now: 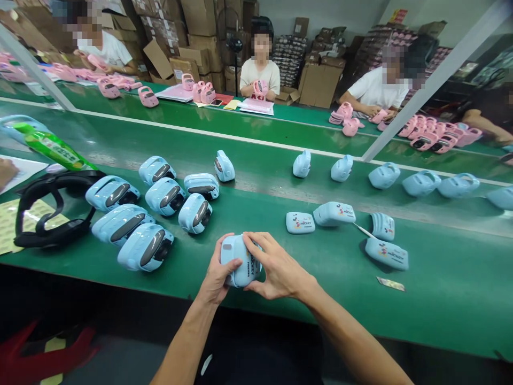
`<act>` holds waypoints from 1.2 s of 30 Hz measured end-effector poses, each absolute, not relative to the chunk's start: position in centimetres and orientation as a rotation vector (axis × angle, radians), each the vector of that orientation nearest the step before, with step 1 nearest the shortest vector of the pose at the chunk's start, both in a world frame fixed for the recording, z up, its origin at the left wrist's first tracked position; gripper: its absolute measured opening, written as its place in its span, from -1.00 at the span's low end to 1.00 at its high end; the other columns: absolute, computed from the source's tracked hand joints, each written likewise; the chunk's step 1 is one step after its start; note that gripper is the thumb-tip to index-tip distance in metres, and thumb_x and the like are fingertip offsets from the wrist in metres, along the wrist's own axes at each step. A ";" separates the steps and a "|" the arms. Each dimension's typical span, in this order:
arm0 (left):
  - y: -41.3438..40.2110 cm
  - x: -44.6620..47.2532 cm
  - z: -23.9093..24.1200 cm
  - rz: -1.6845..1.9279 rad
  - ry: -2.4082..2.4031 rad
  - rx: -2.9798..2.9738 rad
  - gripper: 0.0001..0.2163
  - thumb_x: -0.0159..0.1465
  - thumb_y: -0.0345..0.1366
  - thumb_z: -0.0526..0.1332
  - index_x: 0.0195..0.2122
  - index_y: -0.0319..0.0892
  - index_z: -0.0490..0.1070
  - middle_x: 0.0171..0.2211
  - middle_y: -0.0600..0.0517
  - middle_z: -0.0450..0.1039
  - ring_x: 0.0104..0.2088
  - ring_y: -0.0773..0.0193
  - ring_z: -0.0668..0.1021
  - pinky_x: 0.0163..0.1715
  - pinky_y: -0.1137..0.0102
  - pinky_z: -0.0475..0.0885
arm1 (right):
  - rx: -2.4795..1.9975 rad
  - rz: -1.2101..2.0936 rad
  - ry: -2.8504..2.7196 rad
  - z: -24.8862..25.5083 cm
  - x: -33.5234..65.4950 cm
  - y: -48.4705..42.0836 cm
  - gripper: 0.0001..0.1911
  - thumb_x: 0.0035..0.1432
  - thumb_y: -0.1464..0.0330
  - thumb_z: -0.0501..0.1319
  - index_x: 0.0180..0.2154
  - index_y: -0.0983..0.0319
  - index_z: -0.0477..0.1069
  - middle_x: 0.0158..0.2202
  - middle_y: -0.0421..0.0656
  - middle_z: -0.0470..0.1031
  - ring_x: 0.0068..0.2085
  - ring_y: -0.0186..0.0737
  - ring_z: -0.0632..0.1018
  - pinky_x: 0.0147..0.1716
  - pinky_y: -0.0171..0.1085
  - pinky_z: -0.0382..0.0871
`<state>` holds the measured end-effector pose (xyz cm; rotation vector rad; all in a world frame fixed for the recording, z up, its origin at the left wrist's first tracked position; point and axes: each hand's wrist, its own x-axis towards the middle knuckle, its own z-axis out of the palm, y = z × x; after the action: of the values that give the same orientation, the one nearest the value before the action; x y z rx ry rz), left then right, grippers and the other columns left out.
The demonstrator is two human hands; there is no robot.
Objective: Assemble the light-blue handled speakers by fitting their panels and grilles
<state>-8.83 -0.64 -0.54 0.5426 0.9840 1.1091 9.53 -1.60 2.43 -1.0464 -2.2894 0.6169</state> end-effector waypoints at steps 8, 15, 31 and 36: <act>-0.8 -8.3 -0.2 1.082 1.052 0.556 -0.36 -0.11 -0.30 0.57 0.03 -0.05 0.42 -0.23 0.05 0.53 -0.27 0.15 0.56 -0.29 0.36 0.48 | -1.084 0.655 -2.265 2.6 9.5 -1.8 0.13 -0.09 0.29 0.49 0.41 0.20 -0.03 0.26 0.16 0.25 0.21 0.23 0.31 0.19 0.25 0.30; -0.6 -7.9 -0.1 1.116 1.039 0.502 -0.38 -0.12 -0.30 0.57 -0.02 -0.04 0.42 -0.26 0.08 0.52 -0.28 0.16 0.55 -0.31 0.37 0.46 | -1.094 0.690 -2.232 2.8 9.4 -1.5 0.13 -0.10 0.33 0.50 0.41 0.18 -0.02 0.27 0.14 0.24 0.20 0.21 0.31 0.19 0.24 0.30; -0.3 -8.2 -0.5 1.089 0.953 0.489 -0.28 -0.14 -0.13 0.61 0.05 -0.05 0.41 -0.14 0.00 0.54 -0.17 0.07 0.57 -0.20 0.29 0.49 | -0.877 0.674 -2.162 0.6 10.1 -0.3 0.18 -0.04 -0.03 0.49 0.44 0.17 -0.01 0.38 0.17 0.20 0.40 0.18 0.24 0.33 0.16 0.19; -0.4 -7.7 -0.1 1.109 0.964 0.480 -0.26 -0.22 -0.11 0.63 -0.02 -0.06 0.37 -0.17 0.06 0.52 -0.21 0.18 0.55 -0.23 0.35 0.50 | -0.934 0.686 -2.141 0.9 10.2 -0.6 0.14 -0.08 0.00 0.52 0.42 0.16 0.08 0.38 0.18 0.20 0.37 0.19 0.29 0.32 0.14 0.25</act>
<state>-7.72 -0.37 -0.15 0.4803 0.9638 1.1085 10.16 -0.63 0.94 -0.9339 -2.1412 0.6859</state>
